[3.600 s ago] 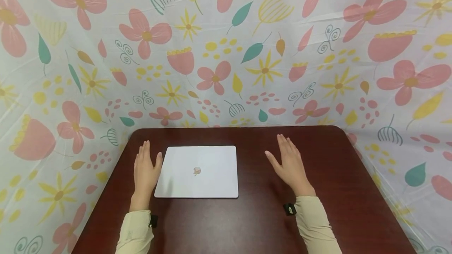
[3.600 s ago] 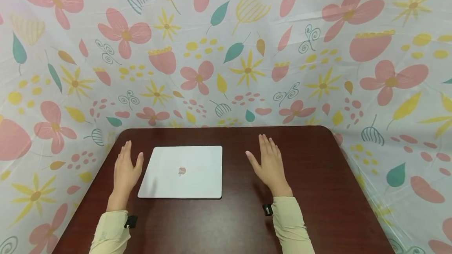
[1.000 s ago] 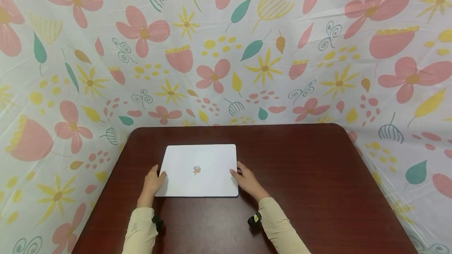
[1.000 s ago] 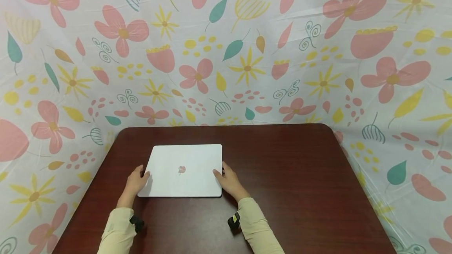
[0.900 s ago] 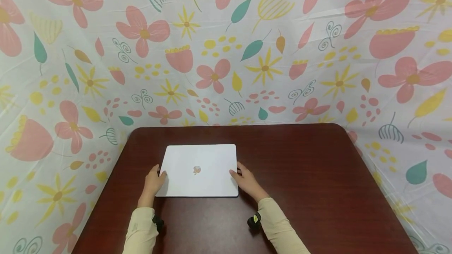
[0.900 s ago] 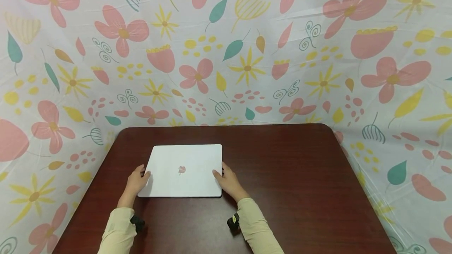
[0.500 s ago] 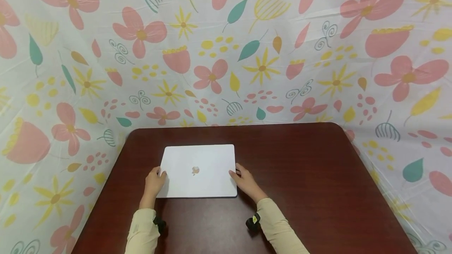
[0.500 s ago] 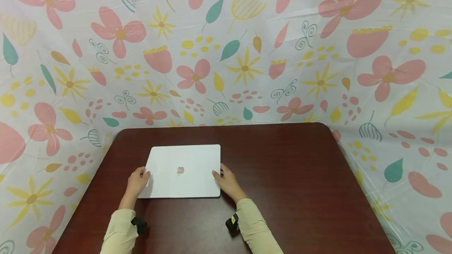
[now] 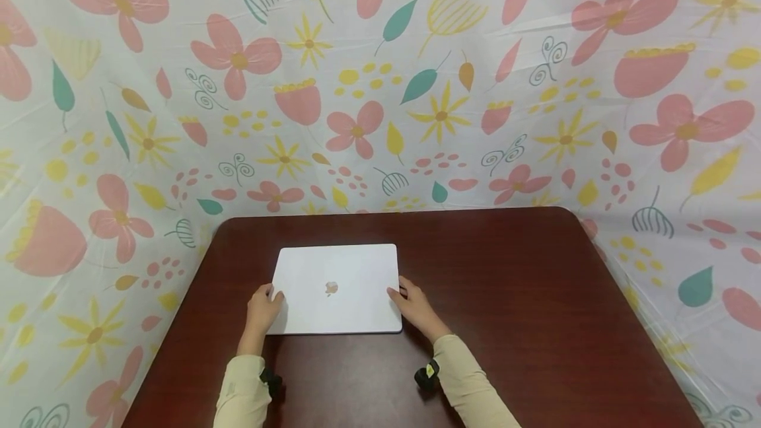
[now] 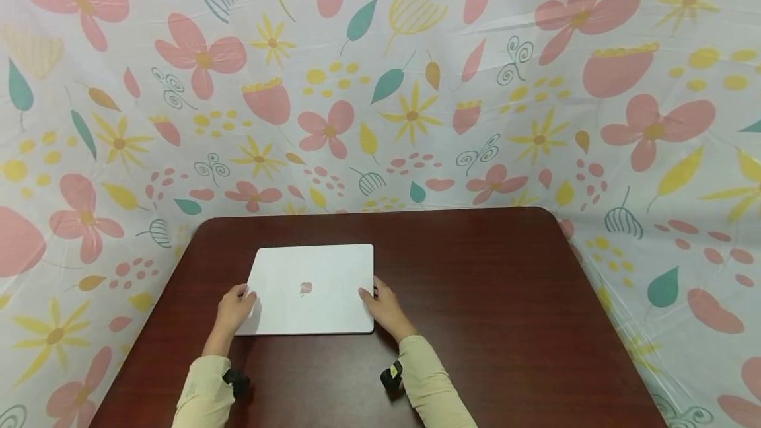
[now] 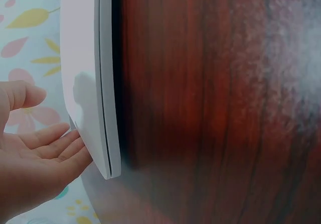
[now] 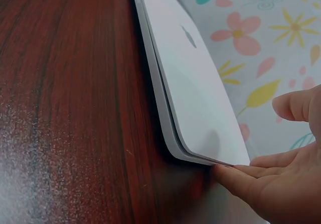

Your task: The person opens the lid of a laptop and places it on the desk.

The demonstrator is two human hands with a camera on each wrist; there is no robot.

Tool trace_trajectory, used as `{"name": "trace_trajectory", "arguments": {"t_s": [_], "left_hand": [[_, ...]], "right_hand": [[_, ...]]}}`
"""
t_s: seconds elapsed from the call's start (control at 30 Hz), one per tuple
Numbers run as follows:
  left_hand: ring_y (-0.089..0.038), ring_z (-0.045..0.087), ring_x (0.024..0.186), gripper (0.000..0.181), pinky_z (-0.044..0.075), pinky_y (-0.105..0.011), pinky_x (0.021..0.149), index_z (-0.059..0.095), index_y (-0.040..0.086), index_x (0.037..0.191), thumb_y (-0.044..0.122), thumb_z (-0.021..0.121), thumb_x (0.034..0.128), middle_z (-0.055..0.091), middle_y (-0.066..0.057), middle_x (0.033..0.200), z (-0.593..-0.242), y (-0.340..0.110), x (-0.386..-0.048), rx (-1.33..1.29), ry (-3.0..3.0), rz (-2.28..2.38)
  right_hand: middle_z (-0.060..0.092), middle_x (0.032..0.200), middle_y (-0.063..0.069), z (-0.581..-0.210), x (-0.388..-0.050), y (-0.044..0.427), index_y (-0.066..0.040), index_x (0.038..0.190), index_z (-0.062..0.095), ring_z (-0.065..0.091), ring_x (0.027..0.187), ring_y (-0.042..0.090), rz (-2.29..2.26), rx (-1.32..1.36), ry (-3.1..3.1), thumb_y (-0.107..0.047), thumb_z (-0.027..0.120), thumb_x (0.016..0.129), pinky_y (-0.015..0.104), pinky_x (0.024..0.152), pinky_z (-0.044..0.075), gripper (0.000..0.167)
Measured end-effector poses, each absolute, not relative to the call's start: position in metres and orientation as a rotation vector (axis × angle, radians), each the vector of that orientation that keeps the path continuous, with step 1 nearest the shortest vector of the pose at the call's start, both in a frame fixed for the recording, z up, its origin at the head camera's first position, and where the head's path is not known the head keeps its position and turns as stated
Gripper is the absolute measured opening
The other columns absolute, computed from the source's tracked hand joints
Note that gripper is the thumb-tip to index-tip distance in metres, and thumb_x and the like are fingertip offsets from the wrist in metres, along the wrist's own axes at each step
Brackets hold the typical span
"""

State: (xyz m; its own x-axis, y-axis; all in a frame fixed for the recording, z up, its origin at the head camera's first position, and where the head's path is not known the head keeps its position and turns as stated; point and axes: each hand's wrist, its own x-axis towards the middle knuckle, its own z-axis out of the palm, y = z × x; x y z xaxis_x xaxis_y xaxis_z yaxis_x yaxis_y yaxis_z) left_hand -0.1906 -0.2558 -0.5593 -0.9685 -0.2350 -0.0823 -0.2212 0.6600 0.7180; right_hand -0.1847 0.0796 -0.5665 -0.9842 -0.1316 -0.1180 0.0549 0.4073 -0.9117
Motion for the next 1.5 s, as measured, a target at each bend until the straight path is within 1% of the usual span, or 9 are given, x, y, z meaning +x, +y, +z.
{"name": "trace_trajectory", "arguments": {"t_s": [0.17, 0.6, 0.93, 1.1, 1.5], "left_hand": [[-0.051, 0.04, 0.126, 0.05, 0.037, -0.057, 0.103, 0.042, -0.019, 0.131, 0.012, 0.05, 0.0936, 0.045, -0.039, 0.132, -0.561, -0.254, -0.19, 0.368, -2.853, -1.239], [-0.051, 0.037, 0.128, 0.051, 0.035, -0.057, 0.104, 0.04, -0.019, 0.133, 0.012, 0.05, 0.0936, 0.043, -0.038, 0.134, -0.56, -0.25, -0.186, 0.365, -2.883, -1.247], [-0.05, 0.042, 0.125, 0.047, 0.039, -0.056, 0.1, 0.044, -0.019, 0.13, 0.012, 0.05, 0.0943, 0.046, -0.037, 0.132, -0.557, -0.244, -0.184, 0.331, -2.883, -1.229], [-0.049, 0.042, 0.126, 0.047, 0.04, -0.057, 0.1, 0.045, -0.018, 0.13, 0.011, 0.05, 0.0946, 0.047, -0.036, 0.133, -0.557, -0.24, -0.182, 0.316, -2.88, -1.241], [-0.048, 0.045, 0.124, 0.046, 0.041, -0.056, 0.099, 0.048, -0.018, 0.128, 0.011, 0.053, 0.0923, 0.05, -0.035, 0.13, -0.56, -0.23, -0.181, 0.263, -2.882, -1.232]], "right_hand": [[0.041, 0.141, 0.031, -0.565, -0.184, 0.081, 0.013, 0.141, 0.035, 0.047, 0.127, 0.042, -1.627, -0.043, 2.477, -0.021, 0.052, 0.1, 0.049, 0.101, 0.043, 0.056], [0.043, 0.139, 0.033, -0.56, -0.184, 0.084, 0.015, 0.14, 0.035, 0.047, 0.126, 0.043, -1.6, 0.021, 2.5, -0.021, 0.052, 0.099, 0.05, 0.101, 0.042, 0.056], [0.038, 0.142, 0.034, -0.56, -0.183, 0.09, 0.017, 0.14, 0.033, 0.045, 0.127, 0.044, -1.621, 0.078, 2.47, -0.02, 0.051, 0.1, 0.049, 0.101, 0.042, 0.057], [0.036, 0.142, 0.035, -0.557, -0.181, 0.091, 0.017, 0.14, 0.032, 0.043, 0.128, 0.044, -1.623, 0.122, 2.47, -0.018, 0.05, 0.099, 0.05, 0.102, 0.041, 0.057], [0.04, 0.14, 0.036, -0.555, -0.18, 0.096, 0.017, 0.14, 0.033, 0.044, 0.127, 0.045, -1.585, 0.209, 2.533, -0.015, 0.049, 0.098, 0.052, 0.102, 0.04, 0.055]]}}
